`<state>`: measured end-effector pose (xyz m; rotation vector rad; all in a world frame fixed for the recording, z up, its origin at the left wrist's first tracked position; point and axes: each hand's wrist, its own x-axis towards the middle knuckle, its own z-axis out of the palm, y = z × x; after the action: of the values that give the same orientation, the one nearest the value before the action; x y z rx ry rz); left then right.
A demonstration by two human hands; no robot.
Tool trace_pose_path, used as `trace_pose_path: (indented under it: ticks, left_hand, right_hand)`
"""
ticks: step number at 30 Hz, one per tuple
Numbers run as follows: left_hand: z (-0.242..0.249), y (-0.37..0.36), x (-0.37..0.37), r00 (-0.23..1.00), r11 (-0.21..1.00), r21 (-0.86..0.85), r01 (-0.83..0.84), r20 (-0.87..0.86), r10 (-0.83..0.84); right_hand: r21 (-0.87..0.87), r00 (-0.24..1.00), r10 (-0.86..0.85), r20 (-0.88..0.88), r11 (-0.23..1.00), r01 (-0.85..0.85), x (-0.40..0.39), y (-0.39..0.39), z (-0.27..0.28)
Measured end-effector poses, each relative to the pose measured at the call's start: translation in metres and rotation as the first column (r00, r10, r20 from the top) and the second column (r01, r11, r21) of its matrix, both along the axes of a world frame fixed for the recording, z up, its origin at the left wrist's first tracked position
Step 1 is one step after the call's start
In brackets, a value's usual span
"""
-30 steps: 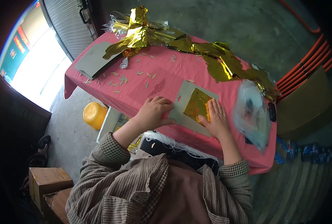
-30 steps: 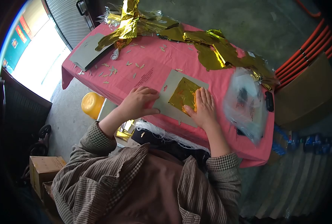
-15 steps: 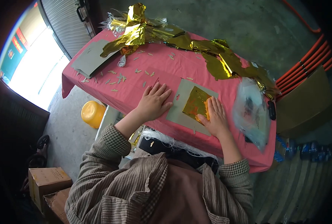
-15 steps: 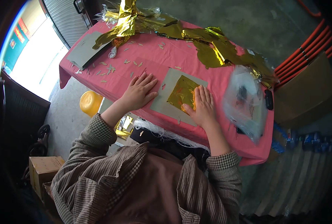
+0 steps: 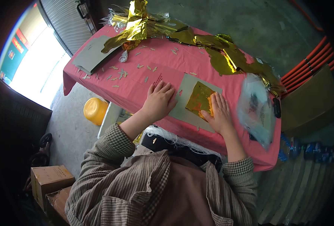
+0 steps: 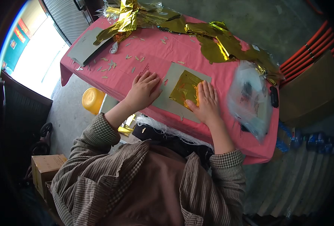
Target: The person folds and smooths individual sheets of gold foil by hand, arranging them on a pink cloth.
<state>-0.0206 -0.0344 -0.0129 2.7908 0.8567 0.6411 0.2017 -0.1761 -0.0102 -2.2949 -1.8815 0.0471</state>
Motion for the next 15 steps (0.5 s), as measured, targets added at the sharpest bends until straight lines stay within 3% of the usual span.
trace_pose_path:
  ticks: [2, 5, 7, 8, 10, 15]
  left_hand:
    - [0.002, -0.001, 0.002, 1.0, 0.996, 0.083, -0.014, 0.023, 0.012]
    - [0.013, -0.003, 0.009, 0.995, 0.999, 0.046, 0.024, -0.102, -0.019]
    - [0.014, -0.005, 0.017, 0.964, 0.991, 0.133, 0.023, -0.267, 0.014]
    - [0.013, -0.006, 0.021, 0.964, 0.991, 0.134, 0.025, -0.264, 0.011]
    - [0.012, -0.008, 0.028, 0.995, 0.975, 0.22, 0.002, -0.1, 0.021]
    - [0.011, 0.001, 0.029, 0.989, 0.981, 0.167, 0.101, -0.124, -0.081]
  right_hand:
    - [0.002, 1.0, 0.004, 0.0, 1.0, -0.004, 0.001, 0.0, -0.001]
    - [0.008, 1.0, 0.002, -0.008, 1.0, -0.002, 0.0, 0.0, 0.0]
    - [0.01, 1.0, -0.002, -0.014, 1.0, 0.003, 0.0, 0.0, -0.001]
    - [0.013, 1.0, 0.001, -0.011, 1.0, -0.001, 0.001, 0.0, -0.002]
    - [0.023, 1.0, 0.002, -0.004, 1.0, -0.002, 0.001, 0.001, -0.002]
    - [0.005, 1.0, -0.014, -0.02, 1.0, 0.014, 0.0, 0.001, -0.003]
